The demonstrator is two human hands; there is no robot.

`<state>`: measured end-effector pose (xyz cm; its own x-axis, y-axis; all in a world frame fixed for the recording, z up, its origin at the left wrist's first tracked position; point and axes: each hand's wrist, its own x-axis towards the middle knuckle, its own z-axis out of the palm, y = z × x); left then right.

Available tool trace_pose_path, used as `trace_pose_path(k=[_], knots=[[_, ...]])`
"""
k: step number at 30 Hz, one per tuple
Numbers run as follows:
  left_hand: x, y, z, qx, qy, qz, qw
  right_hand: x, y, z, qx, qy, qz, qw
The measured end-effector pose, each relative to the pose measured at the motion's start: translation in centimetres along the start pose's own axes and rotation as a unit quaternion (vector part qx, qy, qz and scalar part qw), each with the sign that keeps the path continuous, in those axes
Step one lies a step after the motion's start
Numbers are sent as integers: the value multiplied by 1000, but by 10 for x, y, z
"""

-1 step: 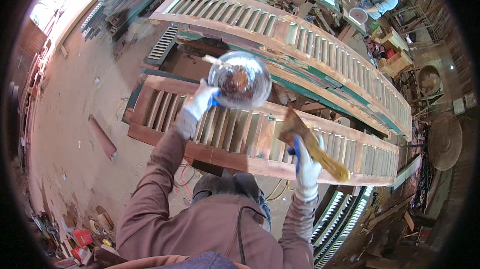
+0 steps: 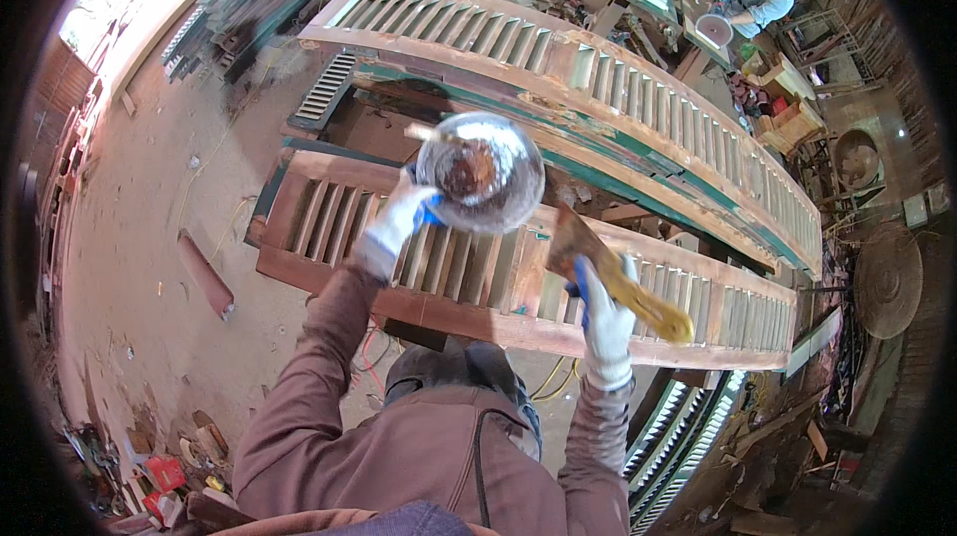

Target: The person applies a brown wood stain to a green wooden louvered shutter using a yellow brush, repeatedly dipping the brush into a small container and coating the slats and frame. The person repositions the shutter to reach different sections and continues applying the stain across the surface.

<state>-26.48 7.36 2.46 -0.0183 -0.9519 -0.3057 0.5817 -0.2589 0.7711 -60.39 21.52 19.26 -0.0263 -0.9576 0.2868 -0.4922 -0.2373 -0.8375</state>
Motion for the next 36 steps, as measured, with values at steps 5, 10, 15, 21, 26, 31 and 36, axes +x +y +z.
trace_pose_path(k=[5, 10, 15, 21, 26, 31, 36], knots=[[-116, -11, 48, 26, -14, 83, 996, 71, -5, 64, -285, -16, -302, 910], [-172, -12, 114, 98, 120, 65, 986, 73, -6, 90, -233, -102, -147, 956], [-174, -56, 123, 111, 110, 173, 972, 72, -13, 94, -238, -171, -138, 946], [-190, -49, 113, 97, 90, 203, 970, 53, -7, 88, -249, -259, -200, 912], [-201, -33, 86, 123, 39, 159, 979, 40, 43, 85, -89, -277, -84, 953], [-205, -16, 26, 13, 13, -10, 1000, 10, 42, 92, 39, -275, 5, 961], [-214, 18, -36, -30, 63, 19, 997, -20, 12, 101, 339, -154, 259, 891]])
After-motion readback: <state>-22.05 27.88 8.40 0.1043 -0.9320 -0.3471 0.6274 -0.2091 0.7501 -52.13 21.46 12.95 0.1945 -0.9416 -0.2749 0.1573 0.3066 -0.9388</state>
